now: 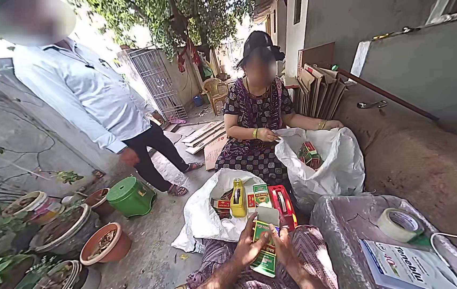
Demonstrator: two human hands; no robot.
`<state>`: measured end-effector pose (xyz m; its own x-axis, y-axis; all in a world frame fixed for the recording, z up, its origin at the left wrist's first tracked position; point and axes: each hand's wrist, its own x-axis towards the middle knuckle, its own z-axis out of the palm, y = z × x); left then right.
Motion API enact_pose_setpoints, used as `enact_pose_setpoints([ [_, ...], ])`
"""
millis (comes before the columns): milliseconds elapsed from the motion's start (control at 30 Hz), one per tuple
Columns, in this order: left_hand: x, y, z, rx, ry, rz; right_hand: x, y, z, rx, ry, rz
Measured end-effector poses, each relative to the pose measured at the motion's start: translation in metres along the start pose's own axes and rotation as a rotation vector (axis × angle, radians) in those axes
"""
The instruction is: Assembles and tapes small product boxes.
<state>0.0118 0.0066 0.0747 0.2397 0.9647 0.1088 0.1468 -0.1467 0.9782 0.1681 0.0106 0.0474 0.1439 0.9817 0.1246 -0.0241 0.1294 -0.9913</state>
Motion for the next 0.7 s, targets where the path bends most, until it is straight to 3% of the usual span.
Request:
enact_pose_setpoints([
  [100,0.0,0.002,0.008,-0.076,0.063,-0.021,0.001,0.007,0.004,0.076,0.085,-0.129],
  [200,0.002,0.001,0.007,-0.162,0.068,-0.058,0.007,0.016,-0.004,0.07,-0.037,-0.191],
  [433,0.001,0.001,0.0,-0.308,0.022,-0.064,0.004,0.009,-0.009,0.049,-0.037,0.002],
  [567,0.003,-0.003,-0.007,-0.073,-0.021,-0.065,0.004,0.005,-0.009,-0.034,-0.025,-0.055],
  [700,0.009,-0.004,-0.015,0.181,-0.07,0.048,0.013,0.005,-0.014,0.142,-0.097,-0.02],
])
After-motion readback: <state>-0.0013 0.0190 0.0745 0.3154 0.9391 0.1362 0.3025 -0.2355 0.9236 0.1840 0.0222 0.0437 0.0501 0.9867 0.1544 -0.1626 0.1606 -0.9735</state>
